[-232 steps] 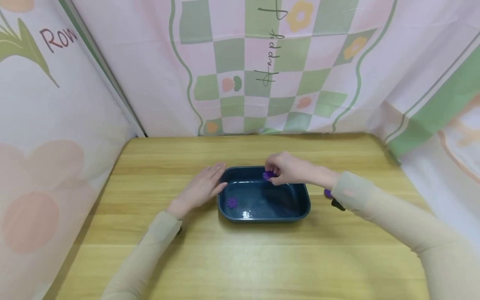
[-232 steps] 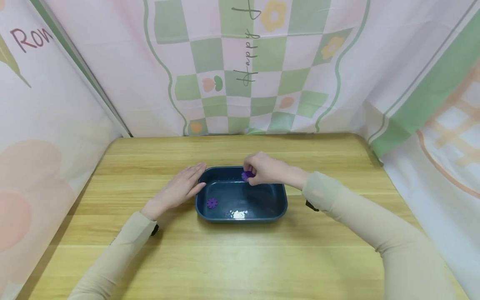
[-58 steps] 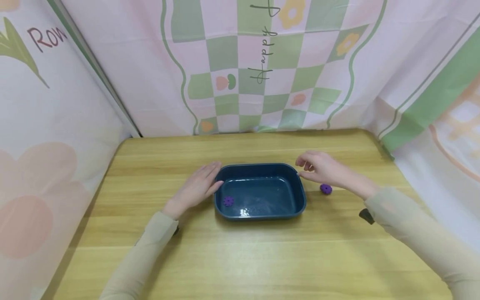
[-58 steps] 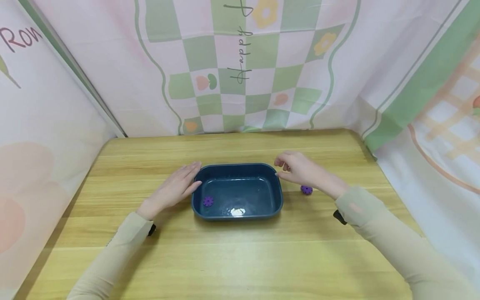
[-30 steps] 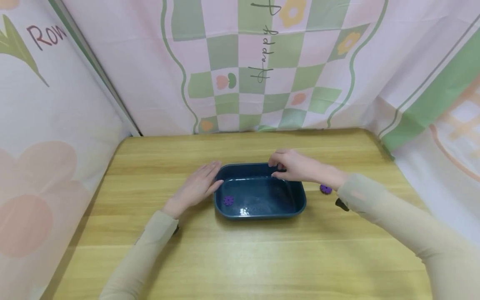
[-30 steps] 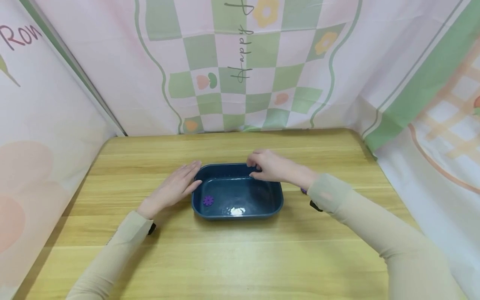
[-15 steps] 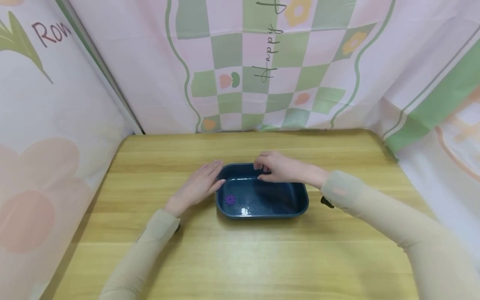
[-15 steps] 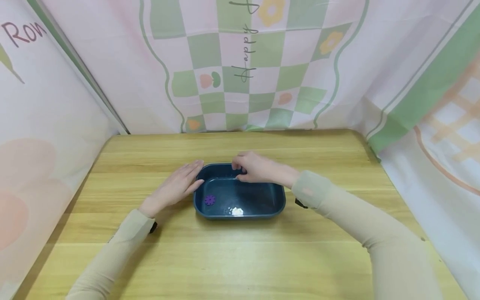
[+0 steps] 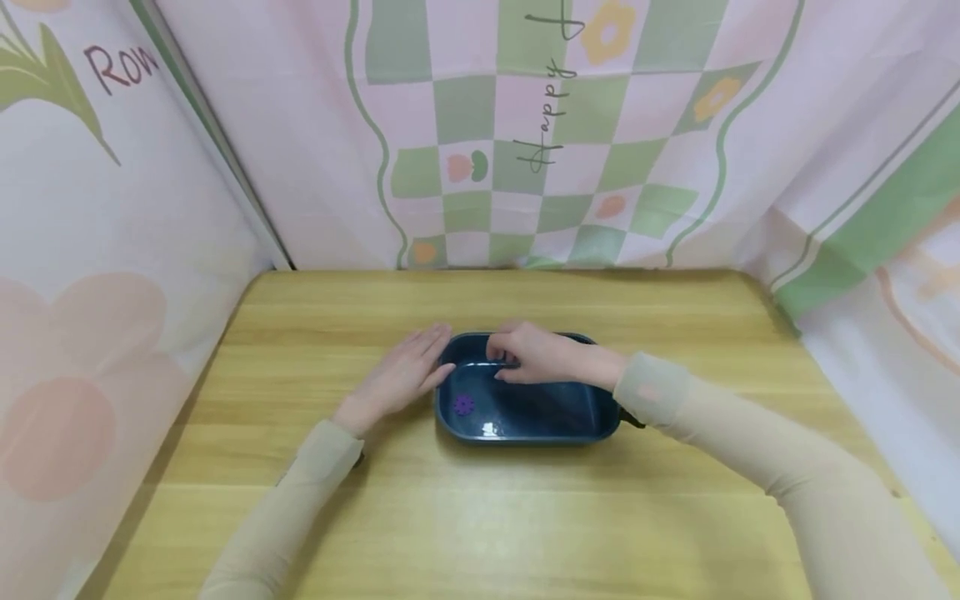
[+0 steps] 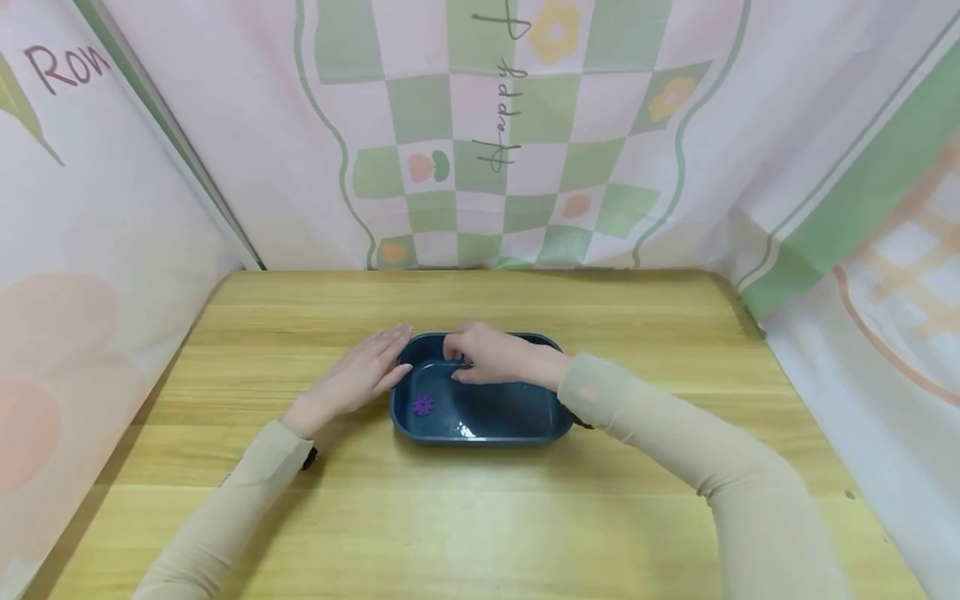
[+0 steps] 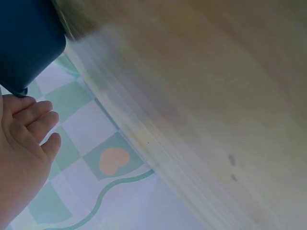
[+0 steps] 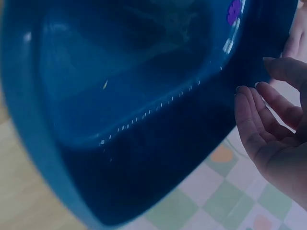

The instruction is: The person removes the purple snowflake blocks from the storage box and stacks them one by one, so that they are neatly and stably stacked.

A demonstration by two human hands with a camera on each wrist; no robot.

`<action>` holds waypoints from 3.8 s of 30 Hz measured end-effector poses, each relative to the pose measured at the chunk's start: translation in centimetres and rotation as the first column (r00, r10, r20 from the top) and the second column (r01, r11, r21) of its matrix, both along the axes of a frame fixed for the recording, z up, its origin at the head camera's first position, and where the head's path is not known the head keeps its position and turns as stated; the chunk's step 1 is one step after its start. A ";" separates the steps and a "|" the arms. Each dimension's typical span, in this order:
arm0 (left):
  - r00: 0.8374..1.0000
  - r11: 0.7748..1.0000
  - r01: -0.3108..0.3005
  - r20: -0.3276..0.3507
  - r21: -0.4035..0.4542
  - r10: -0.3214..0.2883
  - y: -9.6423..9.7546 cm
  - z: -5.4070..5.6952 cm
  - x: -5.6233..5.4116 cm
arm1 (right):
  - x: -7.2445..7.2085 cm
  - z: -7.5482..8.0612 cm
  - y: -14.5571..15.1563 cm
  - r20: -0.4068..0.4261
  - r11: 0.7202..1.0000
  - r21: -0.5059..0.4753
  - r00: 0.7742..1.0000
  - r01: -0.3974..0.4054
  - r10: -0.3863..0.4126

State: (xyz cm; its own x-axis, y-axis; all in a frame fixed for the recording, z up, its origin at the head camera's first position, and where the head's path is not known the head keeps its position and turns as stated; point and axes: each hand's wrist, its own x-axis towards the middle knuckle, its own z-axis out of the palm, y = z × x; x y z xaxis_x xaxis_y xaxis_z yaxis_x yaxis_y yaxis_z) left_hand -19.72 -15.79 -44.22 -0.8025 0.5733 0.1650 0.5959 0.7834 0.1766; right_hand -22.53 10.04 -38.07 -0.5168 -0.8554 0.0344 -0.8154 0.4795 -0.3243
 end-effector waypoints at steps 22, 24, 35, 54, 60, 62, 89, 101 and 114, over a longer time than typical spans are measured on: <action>1.000 1.000 -0.003 0.004 -0.007 0.003 -0.3 0.1 0.0 | 0.0 -1.5 -3.1 0.120 0.997 0.038 0.991 -0.070 0.065; 1.000 1.000 0.001 -0.008 -0.008 -0.001 -0.3 0.0 -0.1 | -0.1 -1.6 -3.4 0.129 0.996 0.047 0.989 -0.074 0.068; 1.000 0.999 0.002 -0.011 -0.036 -0.003 -0.3 -0.2 0.0 | -0.1 -2.7 -4.6 0.154 0.992 0.095 0.986 -0.085 0.070; 1.000 1.000 0.007 -0.017 -0.030 -0.008 -0.2 0.0 0.0 | 0.1 -3.6 -5.4 0.194 0.985 0.162 0.981 -0.056 0.024; 0.999 1.000 0.010 -0.031 -0.020 -0.010 -0.3 -0.1 0.0 | 0.0 -3.8 -5.6 0.202 0.983 0.175 0.979 -0.056 0.020; 0.999 1.000 0.011 -0.043 -0.024 -0.012 -0.3 -0.3 -0.1 | 0.0 -3.9 -5.6 0.202 0.982 0.179 0.979 -0.054 0.017; 1.000 1.000 -0.001 -0.031 -0.026 0.000 -0.3 -0.1 0.1 | 0.3 -4.1 -5.8 0.182 0.971 0.237 0.983 -0.025 -0.019; 1.000 1.000 0.000 -0.016 -0.007 0.000 -0.2 -0.2 0.1 | 0.1 -3.4 -5.0 0.208 0.979 0.196 0.978 -0.055 0.013; 1.000 1.000 -0.002 -0.020 0.003 0.003 0.0 -0.1 0.2 | 0.0 -1.7 -3.8 0.121 0.987 0.159 0.993 -0.035 0.016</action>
State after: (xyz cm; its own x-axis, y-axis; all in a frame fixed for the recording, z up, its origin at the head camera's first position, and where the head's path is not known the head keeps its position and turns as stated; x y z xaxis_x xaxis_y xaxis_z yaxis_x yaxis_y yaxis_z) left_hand -19.56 -15.78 -44.28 -0.8006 0.5708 0.1824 0.5973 0.7843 0.1674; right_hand -22.52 6.25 -39.74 -0.4872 -0.8577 -0.1646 -0.7881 0.5130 -0.3402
